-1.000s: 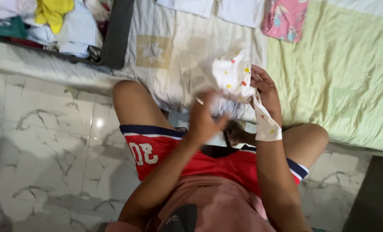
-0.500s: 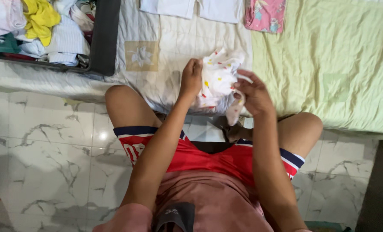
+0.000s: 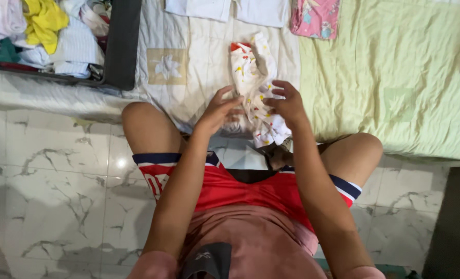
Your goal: The person sits on the floor and folds several pieces of children's clothing, including a white tank top, white shorts, a pink patterned garment, and a white long-sleeved shirt with a pattern. The person smooths and folds each item by hand and places them in a neat pile on the bed.
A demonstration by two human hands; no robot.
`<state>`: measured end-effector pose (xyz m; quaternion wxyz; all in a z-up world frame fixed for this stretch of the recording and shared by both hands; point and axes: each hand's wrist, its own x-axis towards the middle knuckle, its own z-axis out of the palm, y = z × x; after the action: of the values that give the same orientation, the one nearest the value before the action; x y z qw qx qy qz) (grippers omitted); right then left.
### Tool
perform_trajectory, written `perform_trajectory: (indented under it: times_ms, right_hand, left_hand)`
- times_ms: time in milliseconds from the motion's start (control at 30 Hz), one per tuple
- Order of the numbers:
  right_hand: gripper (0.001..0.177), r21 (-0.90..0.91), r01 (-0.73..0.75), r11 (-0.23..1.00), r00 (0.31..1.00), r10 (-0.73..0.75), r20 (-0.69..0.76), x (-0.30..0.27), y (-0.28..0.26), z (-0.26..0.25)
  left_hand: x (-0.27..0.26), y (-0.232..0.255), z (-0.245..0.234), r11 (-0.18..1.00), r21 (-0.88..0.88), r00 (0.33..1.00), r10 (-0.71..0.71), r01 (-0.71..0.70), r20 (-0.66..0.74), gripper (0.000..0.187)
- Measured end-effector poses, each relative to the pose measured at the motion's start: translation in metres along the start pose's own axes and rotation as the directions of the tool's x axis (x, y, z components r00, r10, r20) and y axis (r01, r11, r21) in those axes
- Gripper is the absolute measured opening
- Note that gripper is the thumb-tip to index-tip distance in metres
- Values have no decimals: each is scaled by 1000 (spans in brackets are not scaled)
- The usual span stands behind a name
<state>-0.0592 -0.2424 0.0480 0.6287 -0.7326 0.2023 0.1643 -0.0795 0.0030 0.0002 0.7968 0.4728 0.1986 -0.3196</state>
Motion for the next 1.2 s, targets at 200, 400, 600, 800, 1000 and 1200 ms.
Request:
perform_trajectory:
  times_ms: [200, 400, 600, 800, 1000, 1200]
  right_hand:
    - [40, -162, 193, 968, 877, -244, -414, 3, 36, 3]
    - [31, -398, 226, 889, 876, -365, -316, 43, 18, 12]
    - [22, -394, 631, 669, 675, -723, -147, 63, -2, 102]
    - [18, -276, 551, 787, 824, -566, 30, 55, 0, 99]
    - [32, -662, 230, 714, 945, -326, -23, 89, 29, 32]
    - [17, -456, 437, 776, 823, -549, -145, 114, 16, -29]
  left_hand:
    - [30, -34, -9, 960, 62, 947, 278, -272, -162, 23]
    - [28, -42, 14, 640, 462, 707, 706, -614, -40, 23]
    - [-6, -32, 24, 638, 701, 872, 488, -320, -46, 40]
    - [-19, -5, 9, 406, 905, 968, 248, -126, 23, 33]
    - [17, 31, -8, 266, 894, 438, 895, -361, -90, 42]
    - [55, 90, -75, 273, 934, 803, 596, -232, 25, 27]
